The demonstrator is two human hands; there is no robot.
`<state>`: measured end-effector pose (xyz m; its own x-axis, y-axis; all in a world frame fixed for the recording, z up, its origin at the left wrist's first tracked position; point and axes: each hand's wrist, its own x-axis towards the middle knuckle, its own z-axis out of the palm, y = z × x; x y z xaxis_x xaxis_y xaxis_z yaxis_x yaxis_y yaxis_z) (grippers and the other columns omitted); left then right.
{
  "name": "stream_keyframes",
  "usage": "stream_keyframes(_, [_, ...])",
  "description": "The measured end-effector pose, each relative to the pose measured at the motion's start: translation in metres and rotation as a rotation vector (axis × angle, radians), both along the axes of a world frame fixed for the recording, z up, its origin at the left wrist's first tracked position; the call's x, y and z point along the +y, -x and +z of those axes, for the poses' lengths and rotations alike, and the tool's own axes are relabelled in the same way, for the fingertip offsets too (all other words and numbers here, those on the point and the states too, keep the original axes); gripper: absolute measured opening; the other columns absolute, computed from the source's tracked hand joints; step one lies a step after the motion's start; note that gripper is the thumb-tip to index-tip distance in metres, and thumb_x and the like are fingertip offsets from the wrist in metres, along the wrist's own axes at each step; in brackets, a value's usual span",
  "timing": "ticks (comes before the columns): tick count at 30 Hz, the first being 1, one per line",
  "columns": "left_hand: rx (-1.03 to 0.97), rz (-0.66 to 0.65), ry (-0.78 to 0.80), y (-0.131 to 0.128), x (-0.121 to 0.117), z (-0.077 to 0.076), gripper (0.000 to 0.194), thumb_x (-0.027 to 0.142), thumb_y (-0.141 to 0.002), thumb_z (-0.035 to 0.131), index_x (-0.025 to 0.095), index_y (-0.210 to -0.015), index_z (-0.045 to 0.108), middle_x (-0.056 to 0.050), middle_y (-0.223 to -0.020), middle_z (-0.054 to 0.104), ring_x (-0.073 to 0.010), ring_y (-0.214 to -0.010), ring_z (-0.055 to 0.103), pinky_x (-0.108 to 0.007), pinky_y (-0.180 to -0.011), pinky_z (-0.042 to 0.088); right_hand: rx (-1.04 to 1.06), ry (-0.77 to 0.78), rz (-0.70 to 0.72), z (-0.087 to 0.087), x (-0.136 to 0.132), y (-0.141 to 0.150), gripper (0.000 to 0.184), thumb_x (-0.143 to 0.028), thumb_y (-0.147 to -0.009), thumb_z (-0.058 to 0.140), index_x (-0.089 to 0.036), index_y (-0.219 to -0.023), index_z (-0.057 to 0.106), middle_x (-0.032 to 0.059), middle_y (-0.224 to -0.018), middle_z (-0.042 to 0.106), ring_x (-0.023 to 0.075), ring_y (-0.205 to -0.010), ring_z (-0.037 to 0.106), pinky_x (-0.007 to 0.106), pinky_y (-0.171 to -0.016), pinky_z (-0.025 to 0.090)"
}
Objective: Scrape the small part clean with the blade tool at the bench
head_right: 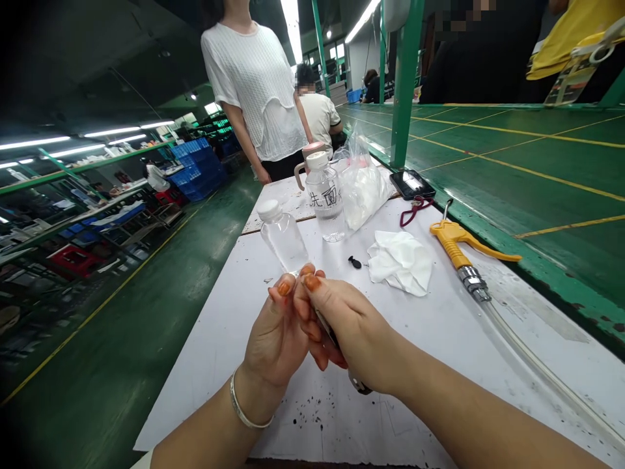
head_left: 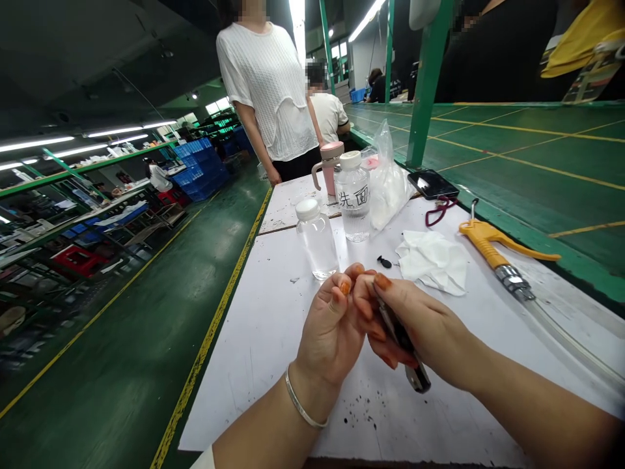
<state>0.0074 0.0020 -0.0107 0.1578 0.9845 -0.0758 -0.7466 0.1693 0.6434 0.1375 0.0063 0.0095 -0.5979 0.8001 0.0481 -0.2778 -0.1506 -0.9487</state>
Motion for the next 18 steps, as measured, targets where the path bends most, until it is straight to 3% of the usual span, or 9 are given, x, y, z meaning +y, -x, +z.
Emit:
stream_keyframes(3, [-0.043,-0.031,-0.02,-0.0011,-0.0016,-0.0019,0.027,0.039,-0.071,0.084,0.019,-0.074,0.066,-0.001,-0.121,0.063,-0.0189,-0.119,0.058,-0.031,-0.101,0.05,-0.108,-0.005,0.013,0.0009,-0.0003,0.002,0.054,-0.058,-0.1,0.039,-0.018,-0.065,0.046,-0.0042,-0.045,0.047,0.0064,-0.035,0.039,0.016,-0.035,0.029])
stream_keyframes(7, [-0.09,-0.063,-0.028,-0.0016,-0.0015,-0.0048,0.023,0.038,-0.073,0.083,0.021,-0.074,0.067,0.001,-0.117,0.064,-0.0157,-0.114,0.06,-0.03,-0.103,0.05,-0.12,-0.042,0.001,-0.0008,-0.0003,0.0054,0.056,-0.057,-0.099,0.043,-0.017,-0.059,0.047,-0.0046,-0.041,0.045,0.0067,-0.033,0.041,0.016,-0.035,0.031])
stream_keyframes(9, [-0.085,-0.065,-0.029,-0.0014,-0.0011,-0.0056,0.026,0.039,-0.072,0.083,0.02,-0.072,0.066,0.001,-0.114,0.064,-0.0151,-0.11,0.061,-0.028,-0.097,0.053,-0.108,-0.037,-0.009,-0.0022,0.0007,0.0063,0.055,-0.056,-0.098,0.045,-0.017,-0.06,0.049,-0.0052,-0.041,0.044,0.0069,-0.033,0.043,0.016,-0.034,0.031])
stream_keyframes(14, [-0.042,-0.091,-0.035,-0.0002,-0.0006,-0.0067,0.03,0.045,-0.071,0.082,0.02,-0.075,0.064,-0.001,-0.111,0.061,-0.0196,-0.101,0.063,-0.026,-0.064,0.06,-0.113,-0.062,-0.023,-0.0045,0.0026,0.0064,0.058,-0.056,-0.098,0.044,-0.017,-0.056,0.048,-0.0037,-0.04,0.045,0.0072,-0.033,0.043,0.017,-0.034,0.032])
stream_keyframes(18, [-0.038,-0.065,-0.011,-0.0006,-0.0008,-0.0059,0.033,0.044,-0.069,0.084,0.019,-0.074,0.063,-0.002,-0.11,0.062,-0.0186,-0.103,0.062,-0.026,-0.074,0.06,-0.141,-0.096,-0.031,-0.0049,0.0024,0.0059,0.058,-0.055,-0.099,0.043,-0.017,-0.056,0.046,-0.0034,-0.04,0.046,0.0068,-0.035,0.042,0.017,-0.037,0.032])
